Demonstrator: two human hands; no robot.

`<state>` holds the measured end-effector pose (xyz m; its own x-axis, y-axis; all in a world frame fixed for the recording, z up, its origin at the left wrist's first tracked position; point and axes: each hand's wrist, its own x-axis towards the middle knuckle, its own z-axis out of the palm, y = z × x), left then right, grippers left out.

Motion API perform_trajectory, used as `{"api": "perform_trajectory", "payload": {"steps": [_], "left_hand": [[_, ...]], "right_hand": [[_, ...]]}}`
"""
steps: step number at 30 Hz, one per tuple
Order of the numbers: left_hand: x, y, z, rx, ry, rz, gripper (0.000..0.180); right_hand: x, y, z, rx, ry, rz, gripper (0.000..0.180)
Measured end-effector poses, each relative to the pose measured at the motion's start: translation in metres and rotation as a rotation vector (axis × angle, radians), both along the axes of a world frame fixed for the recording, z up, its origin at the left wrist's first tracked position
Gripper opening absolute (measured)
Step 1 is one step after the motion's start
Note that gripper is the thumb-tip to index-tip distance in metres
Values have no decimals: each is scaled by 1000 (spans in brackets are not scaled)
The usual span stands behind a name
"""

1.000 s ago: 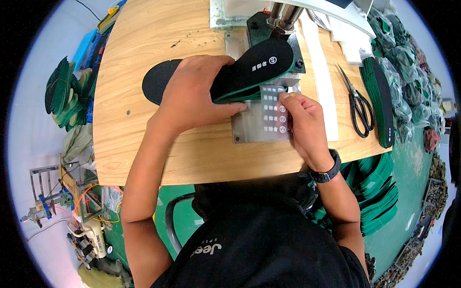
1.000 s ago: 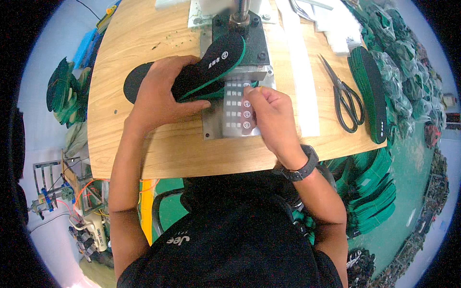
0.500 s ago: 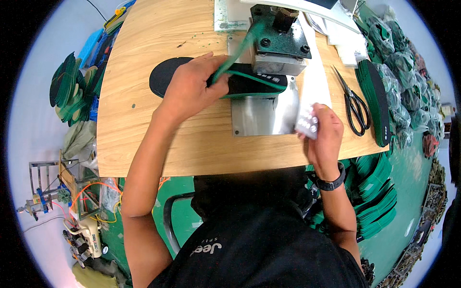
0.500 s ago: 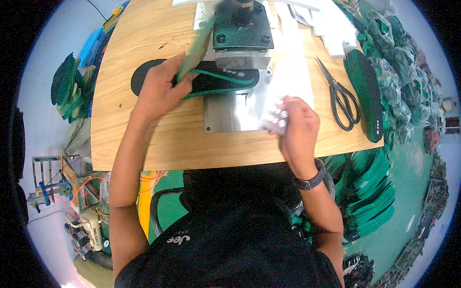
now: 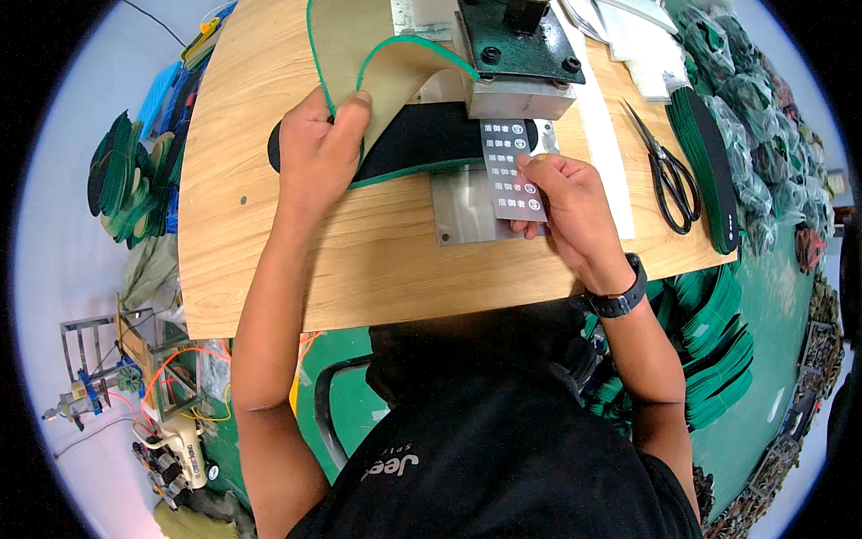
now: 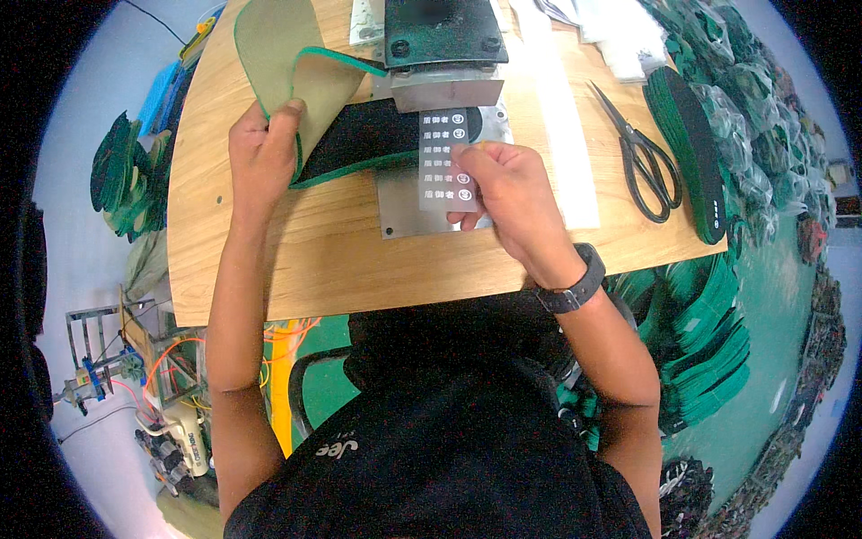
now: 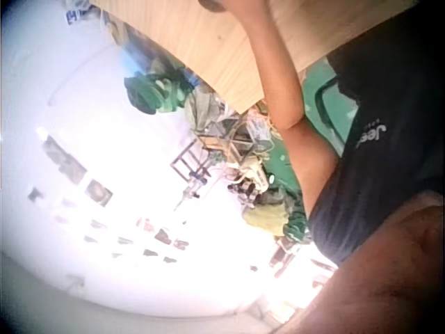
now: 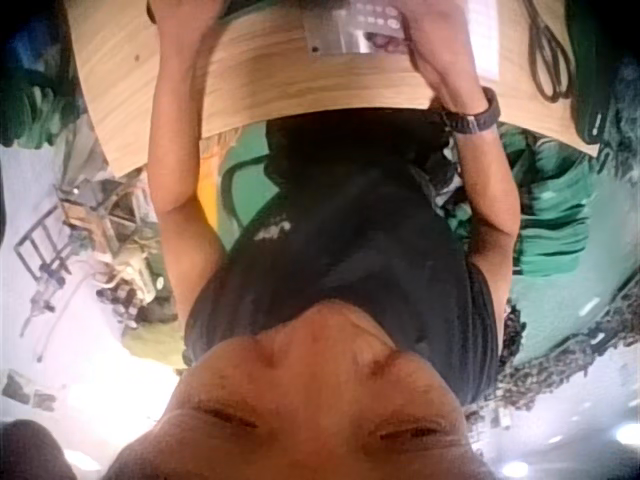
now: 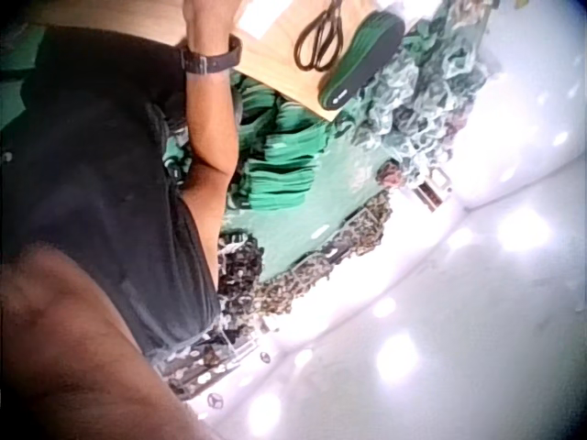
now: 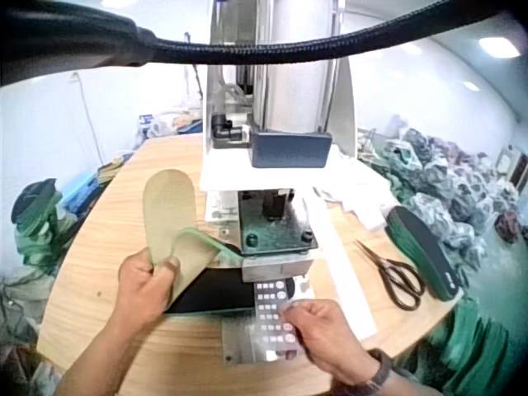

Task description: The person cuts labels from a strip using shears and applies them to shoe insoles. They stack the labeled insoles, secure bundles with rubber bands, and place them on a tray.

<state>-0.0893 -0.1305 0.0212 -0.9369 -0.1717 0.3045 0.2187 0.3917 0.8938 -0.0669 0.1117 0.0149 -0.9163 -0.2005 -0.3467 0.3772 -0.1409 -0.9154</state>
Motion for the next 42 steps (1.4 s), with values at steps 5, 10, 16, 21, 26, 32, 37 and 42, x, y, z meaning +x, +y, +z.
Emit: {"api": "perform_trajectory", "payload": {"steps": [5,10,16,21,26,32,37,42], "left_hand": [[4,4,3,-10,28,33,22],[6,6,8,-180,-78,-55,25],[3,13,13,-610,107,-297,54],[-1,11,3,-675,126,-284,61],[3,10,6,-597,60,-245,46],[5,10,14,-232,-154,-34,24],[6,-1,14,80,-83,92,25],[4,-1,6,101,-40,51,25]], "right_hand": [[-1,-2,-1,4,3,17,23],[-2,-3,-4,31,-4,25,26],[1,-1,0,-5,-12,5,32],[0,2,6,-38,-57,-6,30],[11,4,-8,-53,127,-25,19],[17,31,-5,-120,185,-343,21],[5,4,-1,-1,62,-25,21],[4,1,-3,62,55,54,22]]}}
